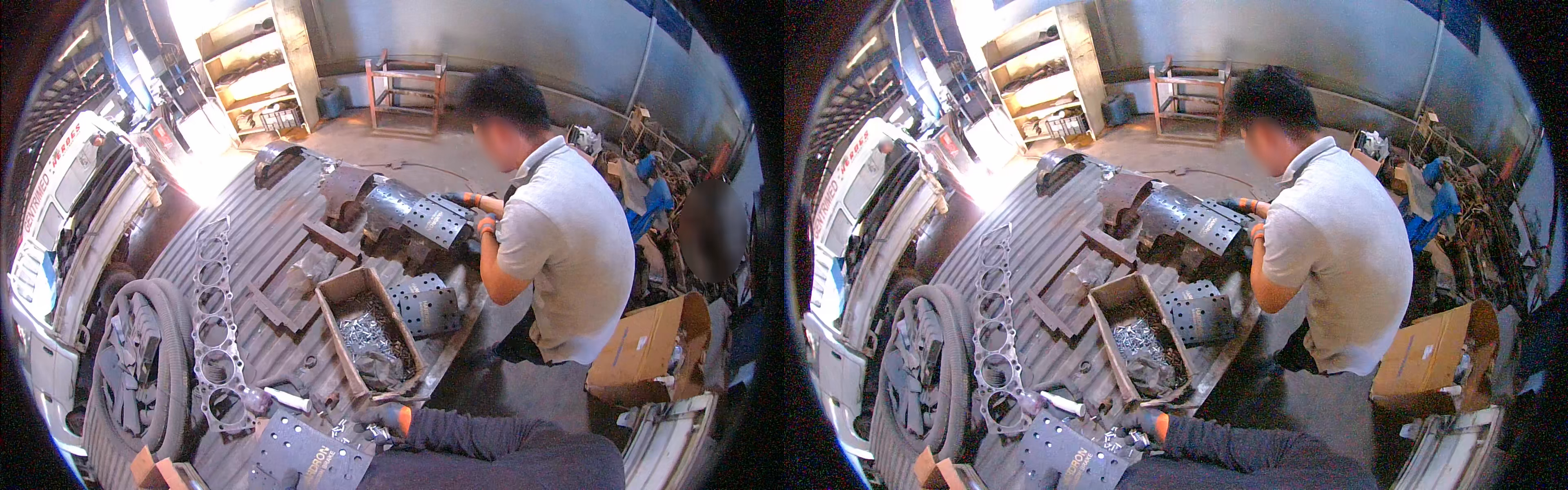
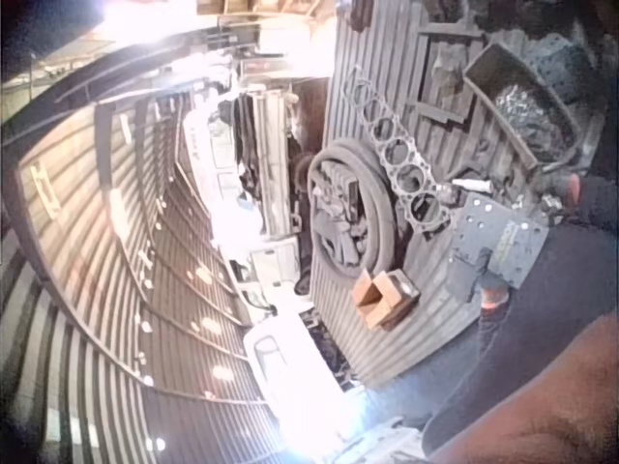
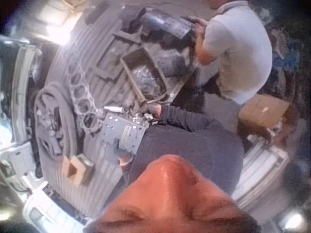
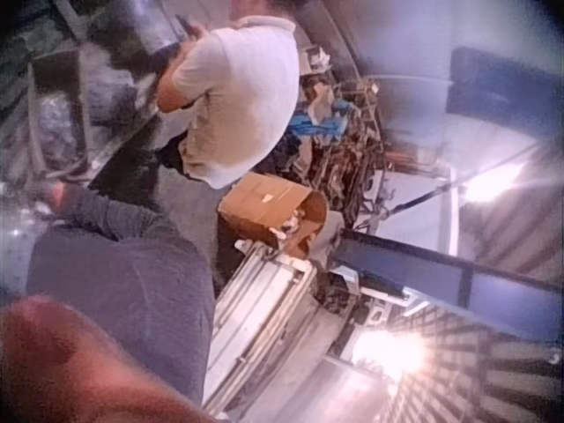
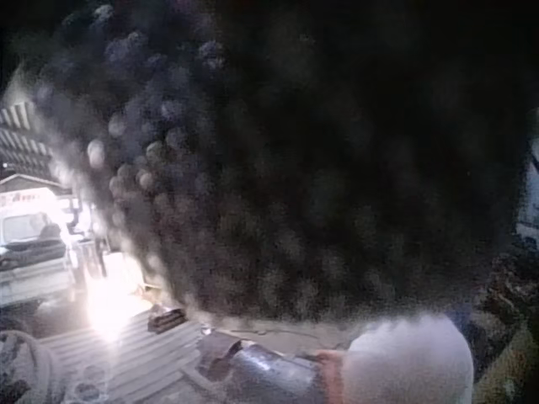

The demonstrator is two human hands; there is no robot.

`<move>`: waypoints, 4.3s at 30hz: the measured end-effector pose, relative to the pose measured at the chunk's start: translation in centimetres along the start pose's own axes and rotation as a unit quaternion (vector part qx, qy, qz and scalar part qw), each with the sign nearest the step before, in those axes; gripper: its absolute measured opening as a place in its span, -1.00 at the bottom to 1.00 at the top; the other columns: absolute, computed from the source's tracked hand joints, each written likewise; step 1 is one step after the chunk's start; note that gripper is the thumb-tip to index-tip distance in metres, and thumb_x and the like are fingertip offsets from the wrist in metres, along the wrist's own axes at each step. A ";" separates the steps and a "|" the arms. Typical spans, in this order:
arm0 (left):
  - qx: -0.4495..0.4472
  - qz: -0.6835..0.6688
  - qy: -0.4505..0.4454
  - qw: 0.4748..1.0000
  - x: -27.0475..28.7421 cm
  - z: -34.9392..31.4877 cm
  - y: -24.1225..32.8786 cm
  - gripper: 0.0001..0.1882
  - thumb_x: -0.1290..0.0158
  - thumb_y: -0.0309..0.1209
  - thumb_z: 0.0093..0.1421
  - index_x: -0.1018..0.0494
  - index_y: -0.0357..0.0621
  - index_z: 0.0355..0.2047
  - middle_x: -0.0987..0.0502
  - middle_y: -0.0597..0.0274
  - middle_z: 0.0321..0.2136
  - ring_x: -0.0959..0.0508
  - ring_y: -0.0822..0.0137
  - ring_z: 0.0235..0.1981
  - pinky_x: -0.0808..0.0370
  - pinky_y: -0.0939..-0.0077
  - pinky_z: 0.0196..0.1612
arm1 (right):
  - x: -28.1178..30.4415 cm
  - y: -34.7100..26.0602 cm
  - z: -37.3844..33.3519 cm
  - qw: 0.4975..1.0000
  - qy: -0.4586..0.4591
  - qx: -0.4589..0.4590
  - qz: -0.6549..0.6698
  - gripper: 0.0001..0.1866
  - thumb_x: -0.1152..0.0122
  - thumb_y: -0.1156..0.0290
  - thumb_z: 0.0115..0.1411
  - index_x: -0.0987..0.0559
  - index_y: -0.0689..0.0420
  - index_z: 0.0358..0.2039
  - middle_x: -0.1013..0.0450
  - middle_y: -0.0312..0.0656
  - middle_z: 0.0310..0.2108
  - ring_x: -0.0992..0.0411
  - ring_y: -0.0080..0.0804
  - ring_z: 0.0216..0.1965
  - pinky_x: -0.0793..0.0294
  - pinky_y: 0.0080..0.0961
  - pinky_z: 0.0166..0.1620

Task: The person assembles metal brake components by inserting small fasteners into pre-drilled holes on a perforated metal plate. They repeatedly pick fasteners from a cardboard box and place them into the plate while another person works nearby.

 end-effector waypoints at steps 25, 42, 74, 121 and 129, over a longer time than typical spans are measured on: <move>0.027 -0.017 -0.084 0.996 3.8 -1.0 -1.7 -0.53 0.10 -0.20 0.32 -0.45 -0.28 0.08 -0.55 0.00 0.02 -0.53 0.07 0.02 -0.40 0.15 0.16 | 0.8 0.5 -4.0 0.985 0.110 0.130 -0.033 -0.64 -0.08 0.01 0.36 -0.59 0.05 -0.20 -0.43 -0.44 -0.52 -0.25 -0.68 -0.69 -0.13 -0.65 -0.70; 0.038 -0.113 0.023 0.993 2.6 3.8 -7.0 -0.53 0.15 -0.19 0.35 -0.44 -0.33 0.05 -0.56 0.02 -0.05 -0.55 0.08 -0.03 -0.45 0.20 0.11 | 15.5 -16.0 -0.4 0.949 0.216 0.232 0.010 -0.72 -0.05 0.06 0.38 -0.54 -0.03 -0.31 -0.44 -0.31 -0.52 -0.32 -0.50 -0.69 -0.27 -0.43 -0.67; -0.084 -0.018 0.096 0.992 -13.4 2.1 -6.6 -0.42 0.10 -0.15 0.29 -0.36 -0.32 0.19 -0.50 0.01 0.08 -0.48 0.02 0.11 -0.34 0.12 0.21 | 13.8 -31.4 6.8 0.953 0.183 0.242 0.025 -0.70 -0.09 0.07 0.35 -0.63 0.01 -0.22 -0.46 -0.44 -0.52 -0.32 -0.61 -0.64 -0.28 -0.57 -0.64; -0.243 -0.210 -0.117 0.940 4.6 0.4 -0.4 -0.41 0.06 -0.38 0.25 -0.20 -0.16 0.31 -0.39 -0.06 0.18 -0.47 -0.07 0.13 -0.45 -0.06 0.17 | -12.6 -5.1 -0.3 0.854 -0.031 0.062 -0.515 -0.80 -0.28 0.43 0.23 -0.65 0.25 -0.18 -0.62 -0.25 -0.28 -0.52 -0.59 -0.30 -0.53 -0.56 -0.16; -0.203 -0.206 -0.047 0.956 9.0 1.6 -1.0 -0.45 0.04 -0.44 0.18 -0.29 -0.22 0.22 -0.46 -0.01 0.09 -0.52 0.00 0.06 -0.51 0.05 0.10 | -14.4 -2.9 -0.4 0.791 -0.020 0.112 -0.601 -0.82 -0.30 0.35 0.23 -0.62 0.20 -0.27 -0.58 -0.27 -0.36 -0.50 -0.60 -0.31 -0.52 -0.54 -0.17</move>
Point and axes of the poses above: each hand's wrist, its own z-axis towards the middle knuckle, its own x-axis out of the back of the hand, y = z × x, the point moved 1 cm from there along z, towards the middle knuckle
